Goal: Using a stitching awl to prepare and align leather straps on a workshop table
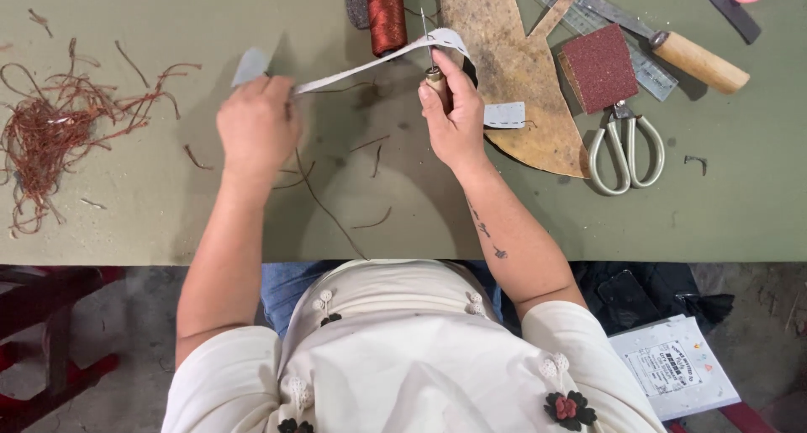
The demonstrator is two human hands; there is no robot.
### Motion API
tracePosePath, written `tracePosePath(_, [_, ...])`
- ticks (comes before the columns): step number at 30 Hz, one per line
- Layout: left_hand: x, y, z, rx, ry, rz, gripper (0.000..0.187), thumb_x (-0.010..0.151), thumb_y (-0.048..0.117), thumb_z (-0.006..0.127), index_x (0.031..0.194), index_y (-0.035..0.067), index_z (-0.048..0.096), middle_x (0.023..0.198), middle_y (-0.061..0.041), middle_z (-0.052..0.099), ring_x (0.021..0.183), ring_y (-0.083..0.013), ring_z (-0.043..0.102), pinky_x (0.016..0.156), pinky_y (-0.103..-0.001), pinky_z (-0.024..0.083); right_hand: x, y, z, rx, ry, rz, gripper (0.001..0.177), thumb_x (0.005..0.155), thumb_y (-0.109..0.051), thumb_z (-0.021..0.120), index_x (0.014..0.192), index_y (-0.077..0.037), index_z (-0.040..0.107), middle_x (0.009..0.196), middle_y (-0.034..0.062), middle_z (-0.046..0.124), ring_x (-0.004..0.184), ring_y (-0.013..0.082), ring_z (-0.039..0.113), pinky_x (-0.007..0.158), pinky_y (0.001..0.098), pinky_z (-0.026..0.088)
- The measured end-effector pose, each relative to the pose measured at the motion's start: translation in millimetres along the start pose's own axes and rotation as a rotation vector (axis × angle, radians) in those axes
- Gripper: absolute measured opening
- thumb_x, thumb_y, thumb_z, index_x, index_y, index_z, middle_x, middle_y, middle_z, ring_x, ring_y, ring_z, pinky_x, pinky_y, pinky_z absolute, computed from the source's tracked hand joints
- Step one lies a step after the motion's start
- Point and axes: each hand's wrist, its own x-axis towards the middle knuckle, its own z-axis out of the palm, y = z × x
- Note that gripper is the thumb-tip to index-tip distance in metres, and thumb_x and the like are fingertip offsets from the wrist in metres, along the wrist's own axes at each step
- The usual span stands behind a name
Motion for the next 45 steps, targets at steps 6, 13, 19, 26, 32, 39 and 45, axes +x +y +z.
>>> tracePosePath(6, [-44,-115,-33,0.46,-0.006,-0.165,0.015,0.098,0.033,0.091,0.101,0.028,0.077,0.081,0.017,0.067,0.07,0.0058,0.058,0.053,-0.006,0.05,3,-8,-2,0.013,0.023,0.036,0.046,0.106,-0.033,0.061,0.145,-0.01,0.054,0.099,0.0002,0.067,0.08,0.01,0.059,0.069,0.0278,0.065])
tracePosePath(13, [-58,-154,-77,0.02,0.045,-0.176,0.009,0.113,0.0,0.084,0.121,0.002,0.083,0.1,-0.007,0.078,0.091,-0.0186,0.073,0.079,-0.035,0.059,3,-19,4,0.016,-0.069,0.032,0.039,0.104,-0.026,0.062,0.135,-0.002,0.058,0.095,0.0028,0.066,0.075,0.0136,0.064,0.068,0.0294,0.063])
tracePosePath(19, [12,-38,-72,-0.566,-0.2,-0.254,0.017,0.106,-0.002,0.072,0.122,-0.006,0.071,0.116,-0.023,0.071,0.102,-0.0303,0.068,0.073,-0.039,0.062,0,-25,6,-0.062,-0.113,-0.002,0.038,0.104,-0.034,0.061,0.13,-0.007,0.063,0.089,-0.0038,0.065,0.072,0.012,0.065,0.071,0.0267,0.054])
tracePosePath(26, [80,72,13,-1.205,-0.08,-0.022,0.024,0.107,0.011,0.055,0.126,0.003,0.067,0.13,-0.014,0.066,0.126,-0.0276,0.059,0.11,-0.043,0.046,0,-23,4,-0.036,-0.092,0.008,0.036,0.102,-0.031,0.062,0.13,-0.007,0.063,0.092,-0.0029,0.067,0.074,0.0111,0.064,0.075,0.0276,0.054])
tracePosePath(32, [84,107,48,-1.411,-0.067,-0.139,0.019,0.105,0.01,0.055,0.116,0.006,0.07,0.118,-0.008,0.069,0.114,-0.0191,0.063,0.105,-0.035,0.049,4,-10,2,-0.038,-0.077,-0.009,0.036,0.101,-0.028,0.064,0.13,-0.008,0.063,0.089,-0.0036,0.065,0.076,0.0105,0.06,0.079,0.0282,0.051])
tracePosePath(39, [79,93,38,-1.356,-0.198,-0.264,0.006,0.099,0.007,0.069,0.103,0.009,0.073,0.102,-0.002,0.07,0.095,-0.012,0.065,0.089,-0.026,0.052,4,-10,7,0.01,-0.104,0.026,0.031,0.102,-0.021,0.064,0.129,-0.007,0.063,0.082,-0.0045,0.061,0.07,0.0086,0.058,0.071,0.0269,0.057])
tracePosePath(45, [80,85,39,-1.281,-0.013,-0.155,0.011,0.096,0.002,0.072,0.087,0.007,0.069,0.098,-0.005,0.068,0.088,-0.0141,0.064,0.078,-0.027,0.052,8,-6,4,-0.105,-0.149,-0.019,0.033,0.102,-0.028,0.066,0.129,-0.008,0.065,0.089,-0.0042,0.064,0.08,0.0094,0.057,0.081,0.0272,0.049])
